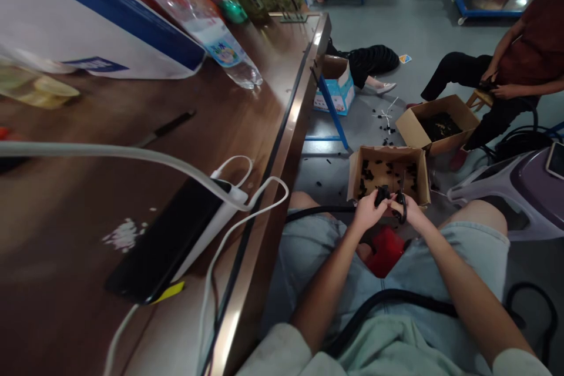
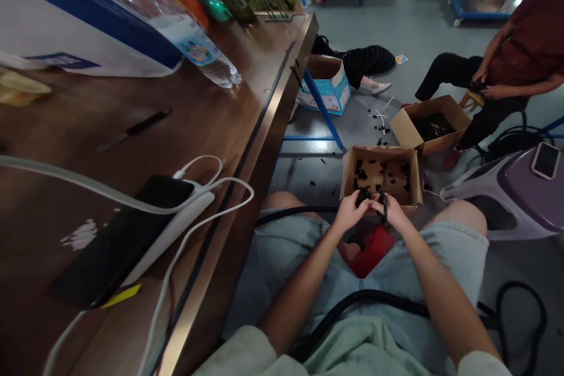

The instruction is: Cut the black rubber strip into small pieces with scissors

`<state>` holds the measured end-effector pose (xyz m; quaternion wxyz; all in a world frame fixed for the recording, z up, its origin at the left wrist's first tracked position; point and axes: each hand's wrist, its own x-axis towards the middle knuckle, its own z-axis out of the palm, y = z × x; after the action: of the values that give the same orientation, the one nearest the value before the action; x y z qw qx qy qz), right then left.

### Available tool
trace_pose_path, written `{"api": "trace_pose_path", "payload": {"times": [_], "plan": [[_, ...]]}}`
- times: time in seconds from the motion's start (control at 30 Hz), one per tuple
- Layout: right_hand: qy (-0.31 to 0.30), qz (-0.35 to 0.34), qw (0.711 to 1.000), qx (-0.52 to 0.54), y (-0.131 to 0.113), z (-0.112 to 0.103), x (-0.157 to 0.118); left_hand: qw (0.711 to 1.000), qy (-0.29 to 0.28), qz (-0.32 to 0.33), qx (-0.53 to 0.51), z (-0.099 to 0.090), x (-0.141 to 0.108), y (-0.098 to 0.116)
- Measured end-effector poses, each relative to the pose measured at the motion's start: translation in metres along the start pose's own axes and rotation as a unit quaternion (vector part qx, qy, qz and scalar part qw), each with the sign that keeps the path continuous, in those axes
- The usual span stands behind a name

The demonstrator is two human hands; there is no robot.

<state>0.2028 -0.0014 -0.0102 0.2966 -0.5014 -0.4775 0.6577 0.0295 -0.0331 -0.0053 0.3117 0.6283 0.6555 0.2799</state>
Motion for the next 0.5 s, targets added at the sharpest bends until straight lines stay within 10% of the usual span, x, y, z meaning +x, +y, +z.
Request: {"api": "trace_pose_path", "payload": {"times": [0.5], "plan": [[0.029, 0.010, 0.999, -0.042, -0.009, -0.013, 0.001, 0.997, -0.009, -0.050, 0.055, -0.003, 0.002, -0.002]]}}
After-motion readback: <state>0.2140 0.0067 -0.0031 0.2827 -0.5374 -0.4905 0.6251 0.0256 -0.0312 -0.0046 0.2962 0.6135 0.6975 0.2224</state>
